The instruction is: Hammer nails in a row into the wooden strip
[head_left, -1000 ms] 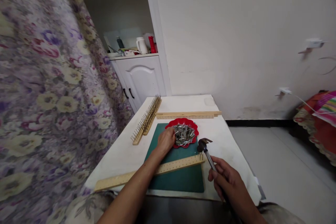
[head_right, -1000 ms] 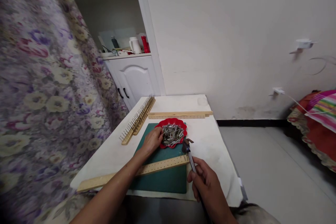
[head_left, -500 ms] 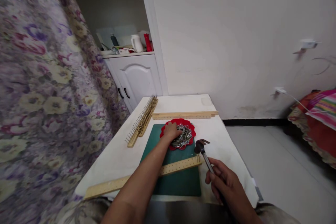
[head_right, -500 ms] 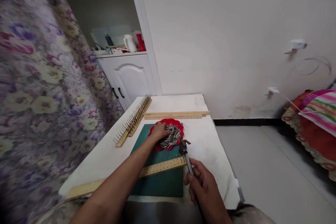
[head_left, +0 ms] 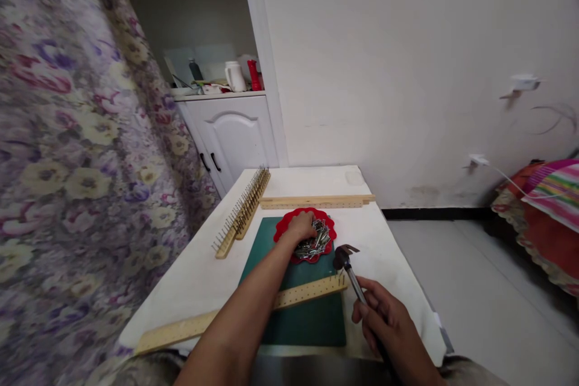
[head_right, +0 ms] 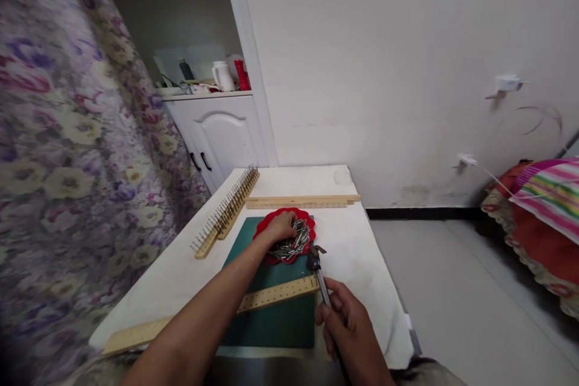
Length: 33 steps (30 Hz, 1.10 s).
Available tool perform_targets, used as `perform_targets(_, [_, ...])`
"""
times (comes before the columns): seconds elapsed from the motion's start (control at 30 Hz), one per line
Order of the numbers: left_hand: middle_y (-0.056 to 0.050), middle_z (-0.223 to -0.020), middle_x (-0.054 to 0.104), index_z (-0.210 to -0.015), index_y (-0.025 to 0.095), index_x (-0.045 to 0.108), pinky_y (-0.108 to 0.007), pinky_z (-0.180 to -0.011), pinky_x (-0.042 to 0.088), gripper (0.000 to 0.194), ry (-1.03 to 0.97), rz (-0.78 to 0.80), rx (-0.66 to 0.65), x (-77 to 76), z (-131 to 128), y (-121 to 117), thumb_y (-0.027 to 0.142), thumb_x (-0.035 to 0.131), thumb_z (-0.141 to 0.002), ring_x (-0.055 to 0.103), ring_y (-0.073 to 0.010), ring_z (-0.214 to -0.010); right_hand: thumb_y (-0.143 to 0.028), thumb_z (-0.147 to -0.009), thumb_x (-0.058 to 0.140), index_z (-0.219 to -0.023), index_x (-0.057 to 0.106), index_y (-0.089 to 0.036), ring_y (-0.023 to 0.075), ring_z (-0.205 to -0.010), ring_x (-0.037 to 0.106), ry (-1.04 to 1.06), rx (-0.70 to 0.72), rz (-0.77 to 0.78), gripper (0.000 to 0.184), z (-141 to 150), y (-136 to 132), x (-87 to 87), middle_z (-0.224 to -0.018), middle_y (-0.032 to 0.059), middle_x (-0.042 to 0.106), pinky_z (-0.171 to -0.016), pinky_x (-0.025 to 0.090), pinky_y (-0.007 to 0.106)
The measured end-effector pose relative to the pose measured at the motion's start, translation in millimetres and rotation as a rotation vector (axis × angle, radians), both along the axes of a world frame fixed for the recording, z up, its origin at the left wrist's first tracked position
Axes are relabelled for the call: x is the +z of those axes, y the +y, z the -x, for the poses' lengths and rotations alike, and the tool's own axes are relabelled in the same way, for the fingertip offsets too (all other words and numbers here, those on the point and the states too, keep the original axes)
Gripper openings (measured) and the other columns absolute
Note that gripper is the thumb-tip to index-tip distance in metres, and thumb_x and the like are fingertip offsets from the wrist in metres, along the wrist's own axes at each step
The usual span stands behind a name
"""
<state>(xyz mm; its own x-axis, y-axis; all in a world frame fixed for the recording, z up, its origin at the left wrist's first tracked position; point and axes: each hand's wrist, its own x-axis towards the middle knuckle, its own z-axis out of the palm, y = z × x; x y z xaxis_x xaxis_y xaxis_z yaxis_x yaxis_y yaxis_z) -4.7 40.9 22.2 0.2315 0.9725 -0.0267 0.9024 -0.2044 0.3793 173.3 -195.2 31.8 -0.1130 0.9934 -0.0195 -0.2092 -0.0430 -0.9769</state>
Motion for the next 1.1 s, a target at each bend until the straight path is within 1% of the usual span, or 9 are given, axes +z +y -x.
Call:
perform_targets(0.13, [-0.002,-0.084,0.067,-0.083,0.018,0.062,-0.023,-0.064,0.041,0.028,-0.168,-0.013,-0.012,-4.4,5.3,0.5,0.008,0.065,-0.057,0.06,-0.0181,-0.076,-0.04,-0.087,0.056,-0.119,0.05,-0.018,0.0039,-0.037,0.036,-0.014,-0.001,0.0,0.039,-2.1,0.4,-1.9,-0.072,-0.002,0.055,-0.035,0.027,0.017])
perform_targets(0.3, [0.002,-0.073,0.062,-0.084,0.016,0.057,-0.022,-0.06,0.042,0.024,-0.416,-0.058,0.002,-5.5,19.4,-1.9,0.006,0.06,-0.062,0.057,-0.0141,-0.067,-0.039,-0.089,0.053,-0.12,0.048,-0.019,0.0039,-0.037,0.037,-0.021,0.013,-0.013,0.038,-4.8,0.8,-6.6,-0.073,-0.0023,0.055,-0.035,0.027,0.017])
perform_targets(0.43, [0.001,-0.083,0.06,-0.086,0.016,0.053,-0.022,-0.068,0.044,0.023,-0.583,-0.152,0.016,-3.2,22.6,-8.4,0.008,0.059,-0.065,0.056,-0.0136,-0.077,-0.038,-0.09,0.052,-0.119,0.047,-0.019,0.0033,-0.037,0.036,-0.022,0.023,-0.024,0.036,-3.7,1.4,-8.9,-0.075,-0.0021,0.055,-0.036,0.027,0.017])
perform_targets(0.57, [0.0,-0.094,0.058,-0.09,0.017,0.052,-0.024,-0.079,0.043,0.024,-0.689,-0.236,0.018,-7.8,23.7,-25.5,0.009,0.056,-0.068,0.055,-0.0142,-0.089,-0.039,-0.089,0.053,-0.119,0.048,-0.019,0.0036,-0.036,0.035,-0.015,0.021,-0.004,0.037,-2.8,1.7,-10.3,-0.073,-0.0019,0.055,-0.035,0.026,0.018])
perform_targets(0.73, [0.001,-0.086,0.058,-0.081,0.017,0.055,-0.023,-0.073,0.041,0.017,-0.654,-0.206,-0.107,-10.0,39.1,-56.8,0.009,0.058,-0.066,0.053,-0.014,-0.081,-0.04,-0.088,0.053,-0.119,0.048,-0.019,0.0029,-0.036,0.035,-0.02,0.025,-0.005,0.038,-4.9,0.7,-9.4,-0.074,-0.0022,0.055,-0.036,0.026,0.017])
perform_targets(0.8, [0.001,-0.083,0.057,-0.081,0.017,0.055,-0.023,-0.07,0.041,0.014,-0.601,-0.184,-0.15,-8.2,47.6,-68.2,0.01,0.056,-0.069,0.053,-0.014,-0.077,-0.041,-0.088,0.053,-0.12,0.047,-0.02,0.0032,-0.036,0.036,-0.03,0.021,-0.006,0.038,-5.5,0.3,-9.1,-0.074,-0.0023,0.055,-0.036,0.026,0.018])
perform_targets(0.9, [0.0,-0.085,0.059,-0.083,0.017,0.056,-0.025,-0.073,0.041,0.012,-0.571,-0.172,-0.176,-5.9,59.3,-80.9,0.011,0.05,-0.075,0.054,-0.0149,-0.08,-0.041,-0.089,0.052,-0.12,0.047,-0.02,0.0037,-0.037,0.036,-0.04,0.02,-0.007,0.038,-5.5,-0.2,-9.5,-0.074,-0.0021,0.056,-0.036,0.027,0.018])
perform_targets(1.0, [-0.001,-0.086,0.059,-0.084,0.018,0.056,-0.026,-0.075,0.042,0.014,-0.547,-0.202,-0.142,-4.7,68.6,-87.7,0.012,0.044,-0.08,0.055,-0.0154,-0.082,-0.041,-0.089,0.051,-0.12,0.047,-0.02,0.0037,-0.037,0.036,-0.045,0.025,-0.016,0.037,-5.6,-1.0,-10.1,-0.075,-0.002,0.056,-0.036,0.027,0.018])
perform_targets(1.1, [-0.002,-0.089,0.059,-0.087,0.018,0.058,-0.027,-0.076,0.043,0.016,-0.483,-0.253,-0.077,-3.2,73.3,-89.4,0.01,0.047,-0.077,0.055,-0.0161,-0.084,-0.04,-0.089,0.051,-0.12,0.047,-0.019,0.0038,-0.037,0.036,-0.05,0.02,-0.024,0.037,-5.9,-1.9,-9.9,-0.075,-0.0024,0.055,-0.036,0.027,0.018])
